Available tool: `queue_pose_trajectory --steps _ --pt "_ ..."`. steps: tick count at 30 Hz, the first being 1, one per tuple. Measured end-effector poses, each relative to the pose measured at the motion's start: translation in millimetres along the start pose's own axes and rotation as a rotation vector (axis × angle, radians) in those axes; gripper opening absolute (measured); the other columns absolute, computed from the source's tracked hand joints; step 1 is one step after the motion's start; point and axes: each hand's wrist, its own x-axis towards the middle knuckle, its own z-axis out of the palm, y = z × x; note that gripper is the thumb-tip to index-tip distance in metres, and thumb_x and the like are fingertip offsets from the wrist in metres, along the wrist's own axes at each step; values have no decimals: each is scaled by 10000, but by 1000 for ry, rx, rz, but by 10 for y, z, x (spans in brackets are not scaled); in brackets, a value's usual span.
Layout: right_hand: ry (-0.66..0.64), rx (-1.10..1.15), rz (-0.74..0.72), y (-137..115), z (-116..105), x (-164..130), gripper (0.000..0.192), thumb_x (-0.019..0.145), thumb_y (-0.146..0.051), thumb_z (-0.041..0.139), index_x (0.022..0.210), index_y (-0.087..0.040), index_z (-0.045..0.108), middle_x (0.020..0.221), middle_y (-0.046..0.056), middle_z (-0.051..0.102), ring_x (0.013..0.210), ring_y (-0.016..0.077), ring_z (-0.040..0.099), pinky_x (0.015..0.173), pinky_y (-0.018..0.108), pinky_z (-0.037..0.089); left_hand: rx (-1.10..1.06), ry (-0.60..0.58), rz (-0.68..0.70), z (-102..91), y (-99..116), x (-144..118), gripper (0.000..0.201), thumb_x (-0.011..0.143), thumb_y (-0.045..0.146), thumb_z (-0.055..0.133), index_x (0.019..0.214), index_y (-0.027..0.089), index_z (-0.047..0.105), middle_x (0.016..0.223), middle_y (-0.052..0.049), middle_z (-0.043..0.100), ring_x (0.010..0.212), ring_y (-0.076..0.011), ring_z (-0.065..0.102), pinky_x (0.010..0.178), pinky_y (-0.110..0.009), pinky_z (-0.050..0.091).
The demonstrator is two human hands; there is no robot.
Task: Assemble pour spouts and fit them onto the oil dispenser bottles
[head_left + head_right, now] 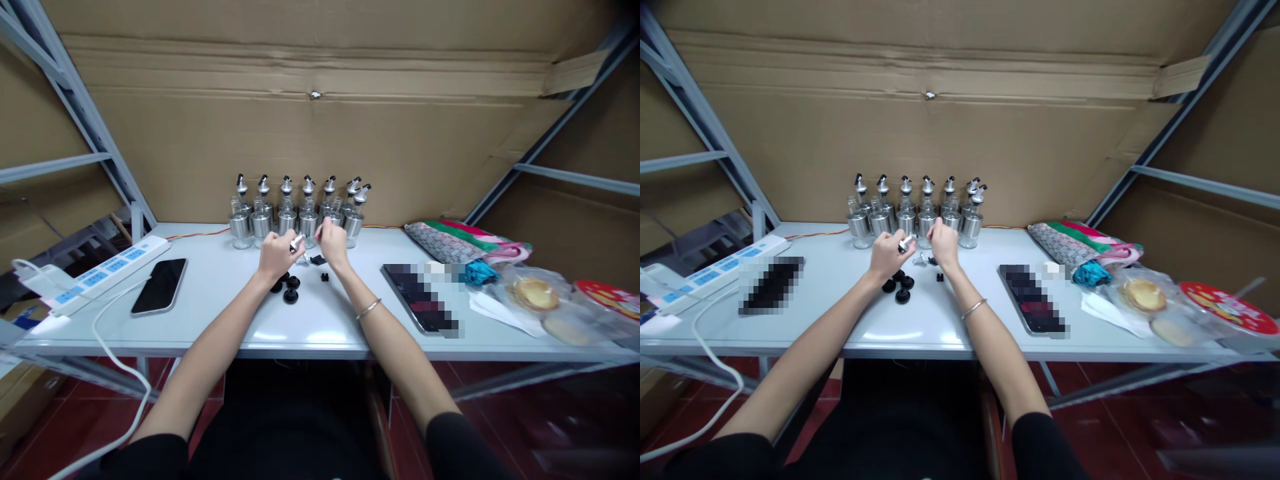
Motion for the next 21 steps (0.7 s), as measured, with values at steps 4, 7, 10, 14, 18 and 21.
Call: queue_pose_trajectory --steps 4,7,10,14,18,21 --pt "75 183 141 196 -160 95 490 912 -438 284 569 -187 527 543 3 546 554 122 513 592 236 372 -65 130 -66 -49 -35 16 207 842 358 498 713 197 510 642 -7 566 607 -153 485 684 -273 377" --pt "-156 106 267 353 -202 122 329 837 -366 445 618 -175 600 503 -31 510 533 107 476 562 218 355 -86 107 -59 -46 -65 16 213 832 366 512 698 200 503 636 -5 554 605 -153 480 694 -279 382" --pt "-310 47 391 458 -185 118 233 770 -274 534 586 -164 624 425 -43 487 474 96 463 540 213 360 -90 101 -49 -35 -76 12 217 828 364 516 686 201 500 633 -5 551 608 -153 482 707 -284 390" --pt "-327 33 450 509 -132 106 216 739 -169 559 524 -156 581 415 -17 539 420 81 473 499 203 376 -90 117 -38 -36 -80 17 207 821 346 527 678 199 501 644 -3 564 608 -145 484 706 -275 397" --pt "-328 36 476 533 -74 100 160 757 -134 543 605 -152 592 480 7 611 417 77 511 480 194 407 -96 106 -51 -30 -86 16 189 818 344 531 693 203 517 643 -5 564 616 -150 494 689 -270 399" --pt "-367 30 477 562 -45 87 157 738 -115 557 591 -164 578 459 -2 606 426 92 538 504 210 430 -95 98 -57 -23 -87 13 181 819 344 530 707 202 525 640 -5 561 618 -152 502 681 -266 398"
